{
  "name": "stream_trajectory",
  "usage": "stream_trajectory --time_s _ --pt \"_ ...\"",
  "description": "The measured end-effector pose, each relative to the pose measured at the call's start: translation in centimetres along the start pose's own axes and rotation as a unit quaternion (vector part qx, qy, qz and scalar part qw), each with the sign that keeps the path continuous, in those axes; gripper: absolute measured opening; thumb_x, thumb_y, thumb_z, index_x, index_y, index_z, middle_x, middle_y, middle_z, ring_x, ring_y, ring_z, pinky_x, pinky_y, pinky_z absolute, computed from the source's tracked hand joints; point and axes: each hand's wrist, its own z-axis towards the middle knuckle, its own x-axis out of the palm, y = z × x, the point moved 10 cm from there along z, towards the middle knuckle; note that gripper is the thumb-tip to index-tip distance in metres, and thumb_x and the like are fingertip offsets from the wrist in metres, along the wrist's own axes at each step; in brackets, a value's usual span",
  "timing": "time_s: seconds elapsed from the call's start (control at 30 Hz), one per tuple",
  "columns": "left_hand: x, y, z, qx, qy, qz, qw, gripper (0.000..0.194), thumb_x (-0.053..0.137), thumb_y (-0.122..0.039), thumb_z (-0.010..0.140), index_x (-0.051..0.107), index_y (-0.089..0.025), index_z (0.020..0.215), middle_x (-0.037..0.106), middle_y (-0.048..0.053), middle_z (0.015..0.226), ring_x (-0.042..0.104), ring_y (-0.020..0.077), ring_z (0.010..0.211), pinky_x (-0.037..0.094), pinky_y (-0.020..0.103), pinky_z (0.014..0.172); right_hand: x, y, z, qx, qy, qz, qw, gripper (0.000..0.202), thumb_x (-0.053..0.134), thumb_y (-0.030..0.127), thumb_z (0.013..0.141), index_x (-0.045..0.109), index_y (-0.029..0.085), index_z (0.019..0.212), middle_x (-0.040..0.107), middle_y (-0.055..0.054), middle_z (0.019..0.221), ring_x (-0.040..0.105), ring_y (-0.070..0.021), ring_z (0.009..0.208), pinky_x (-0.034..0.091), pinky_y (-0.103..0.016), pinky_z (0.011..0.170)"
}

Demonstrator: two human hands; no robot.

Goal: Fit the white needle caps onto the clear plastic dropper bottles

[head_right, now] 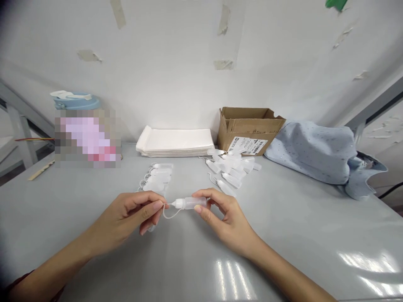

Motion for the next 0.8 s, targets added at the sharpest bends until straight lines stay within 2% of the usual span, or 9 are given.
stream_trajectory --time_s 0.23,0.43,0.63,0.8 --pt "-0.1 0.1 -0.1 0.007 -0.024 0.054 0.998 0.028 0.045 -0.035 0.091 0.06 -0.017 0.075 0.053 -0.004 0.063 0.044 0.0069 0.049 0.037 0.02 0.051 -0.1 1.1 -0.2 -0.064 -0.017 -0.033 0.997 0.016 0.057 0.02 0.086 0.063 0.02 0.101 0.066 -0.001 0.083 0.06 -0.012 0.069 0.051 -0.023 0.063" --pt "-0.2 -0.2 0.1 0.048 -0.07 0.151 0.985 0.028 0.042 -0.031 0.091 0.06 -0.017 0.074 0.053 -0.003 0.061 0.046 0.0091 0.054 0.036 0.02 0.051 -0.2 3.0 -0.9 -0.177 -0.055 -0.077 0.98 0.023 0.06 0.01 0.083 0.062 0.018 0.104 0.068 -0.002 0.088 0.06 -0.0116 0.071 0.051 -0.023 0.061" --pt "0.3 0.4 0.1 0.043 -0.07 0.157 0.984 0.029 0.041 -0.031 0.091 0.059 -0.017 0.073 0.05 -0.004 0.059 0.044 0.0085 0.05 0.035 0.019 0.047 -0.6 3.1 -1.3 -0.187 -0.083 -0.088 0.975 0.024 0.063 0.008 0.08 0.064 0.018 0.102 0.071 -0.002 0.086 0.061 -0.0106 0.066 0.053 -0.021 0.058" --pt "0.3 -0.1 -0.3 0.051 -0.068 0.149 0.985 0.03 0.041 -0.031 0.091 0.055 -0.018 0.068 0.05 -0.004 0.058 0.045 0.0082 0.05 0.033 0.018 0.044 -0.1 3.2 -2.0 -0.207 -0.091 -0.108 0.968 0.025 0.063 0.007 0.079 0.064 0.017 0.102 0.072 -0.004 0.085 0.064 -0.0113 0.063 0.054 -0.02 0.055"
